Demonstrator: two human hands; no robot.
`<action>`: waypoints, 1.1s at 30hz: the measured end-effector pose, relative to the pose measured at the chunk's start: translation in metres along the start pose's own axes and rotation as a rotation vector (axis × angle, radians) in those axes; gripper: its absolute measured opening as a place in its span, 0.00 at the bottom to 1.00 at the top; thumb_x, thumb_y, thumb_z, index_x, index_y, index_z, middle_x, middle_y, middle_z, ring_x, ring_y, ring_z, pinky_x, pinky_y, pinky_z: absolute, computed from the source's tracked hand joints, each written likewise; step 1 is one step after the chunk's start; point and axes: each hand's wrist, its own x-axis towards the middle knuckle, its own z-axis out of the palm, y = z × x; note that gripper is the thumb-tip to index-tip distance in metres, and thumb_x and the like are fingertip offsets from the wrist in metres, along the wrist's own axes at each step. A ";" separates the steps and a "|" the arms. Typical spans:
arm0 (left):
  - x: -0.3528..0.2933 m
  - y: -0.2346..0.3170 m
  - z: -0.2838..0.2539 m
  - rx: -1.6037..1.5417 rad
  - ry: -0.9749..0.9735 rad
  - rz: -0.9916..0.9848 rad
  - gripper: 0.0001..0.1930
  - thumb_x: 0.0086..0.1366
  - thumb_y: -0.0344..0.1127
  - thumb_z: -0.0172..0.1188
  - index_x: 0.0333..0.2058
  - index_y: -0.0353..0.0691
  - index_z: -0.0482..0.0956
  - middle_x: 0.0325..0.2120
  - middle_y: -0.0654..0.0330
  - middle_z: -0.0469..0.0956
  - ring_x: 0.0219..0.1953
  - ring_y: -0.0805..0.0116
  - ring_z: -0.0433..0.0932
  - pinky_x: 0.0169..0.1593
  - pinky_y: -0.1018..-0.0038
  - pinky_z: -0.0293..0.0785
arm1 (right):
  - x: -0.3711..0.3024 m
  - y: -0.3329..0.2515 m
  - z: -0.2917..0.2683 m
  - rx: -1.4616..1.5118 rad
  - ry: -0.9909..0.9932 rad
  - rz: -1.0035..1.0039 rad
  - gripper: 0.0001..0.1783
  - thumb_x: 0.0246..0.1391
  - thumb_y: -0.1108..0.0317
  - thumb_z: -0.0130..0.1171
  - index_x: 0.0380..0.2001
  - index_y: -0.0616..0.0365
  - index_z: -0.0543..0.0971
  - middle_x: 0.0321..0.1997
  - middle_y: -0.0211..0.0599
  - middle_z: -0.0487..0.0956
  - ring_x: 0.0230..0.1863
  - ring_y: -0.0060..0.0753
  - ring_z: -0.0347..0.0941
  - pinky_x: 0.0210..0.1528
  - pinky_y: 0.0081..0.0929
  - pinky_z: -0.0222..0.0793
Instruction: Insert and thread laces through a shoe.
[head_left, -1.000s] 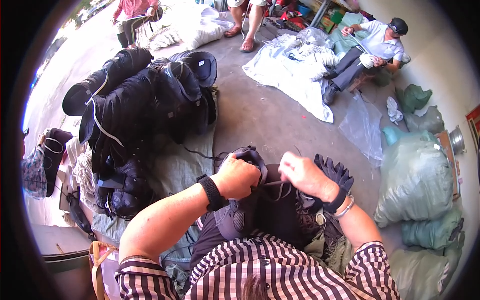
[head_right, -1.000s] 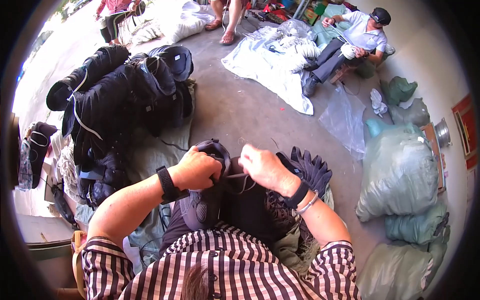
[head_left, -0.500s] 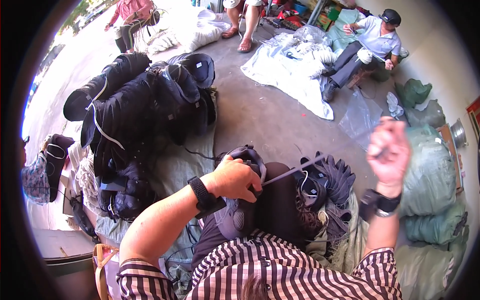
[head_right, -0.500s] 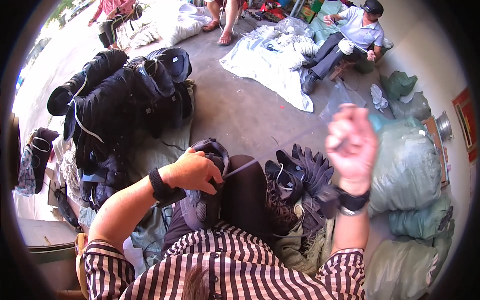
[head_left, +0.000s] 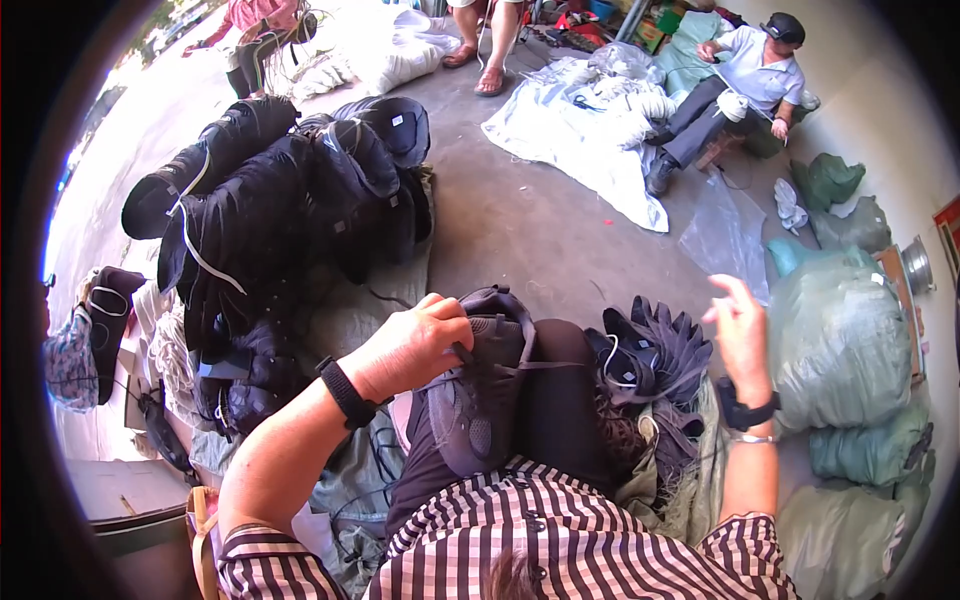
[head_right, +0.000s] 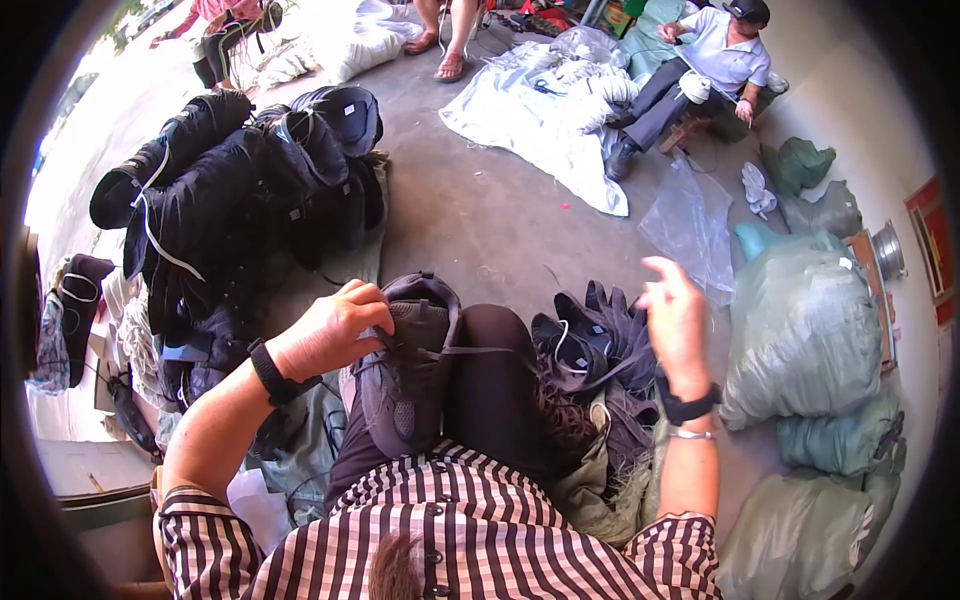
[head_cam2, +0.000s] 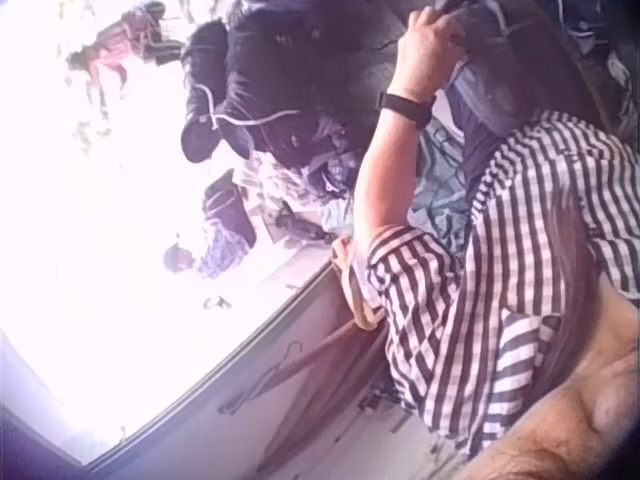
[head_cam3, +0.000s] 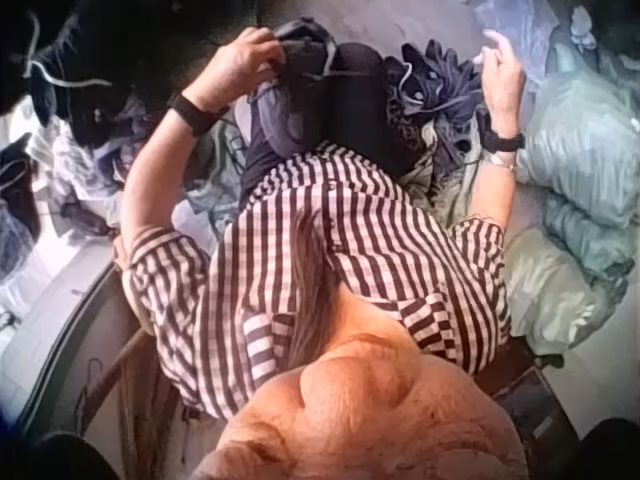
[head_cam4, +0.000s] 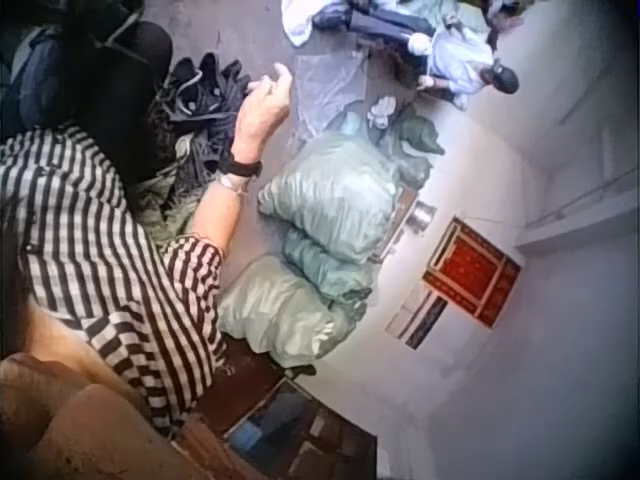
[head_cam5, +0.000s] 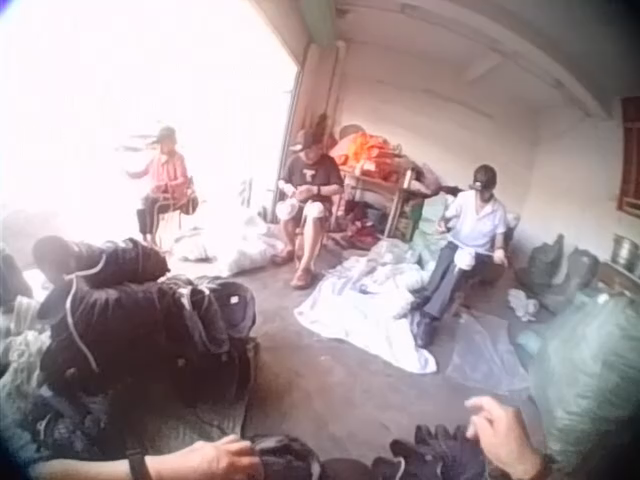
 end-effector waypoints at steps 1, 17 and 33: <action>-0.002 -0.002 0.001 -0.002 -0.004 -0.003 0.11 0.46 0.26 0.66 0.30 0.42 0.76 0.34 0.59 0.73 0.43 0.57 0.73 0.45 0.67 0.75 | -0.004 -0.020 0.021 0.207 -0.100 0.099 0.14 0.51 0.78 0.56 0.43 0.60 0.77 0.22 0.25 0.74 0.24 0.15 0.69 0.28 0.17 0.65; -0.016 -0.001 0.021 -0.144 0.207 -0.071 0.10 0.44 0.24 0.67 0.25 0.40 0.76 0.35 0.58 0.73 0.41 0.57 0.74 0.43 0.67 0.74 | -0.019 -0.088 0.192 0.032 -0.637 -0.672 0.06 0.48 0.68 0.58 0.31 0.52 0.79 0.27 0.44 0.78 0.31 0.45 0.77 0.32 0.36 0.73; -0.002 0.020 0.025 -0.084 0.185 -0.122 0.11 0.42 0.35 0.73 0.19 0.41 0.76 0.33 0.64 0.76 0.47 0.57 0.71 0.46 0.66 0.72 | 0.037 0.004 0.113 1.463 -0.264 0.522 0.04 0.62 0.68 0.47 0.33 0.53 0.71 0.44 0.44 0.78 0.15 0.11 0.52 0.15 0.11 0.52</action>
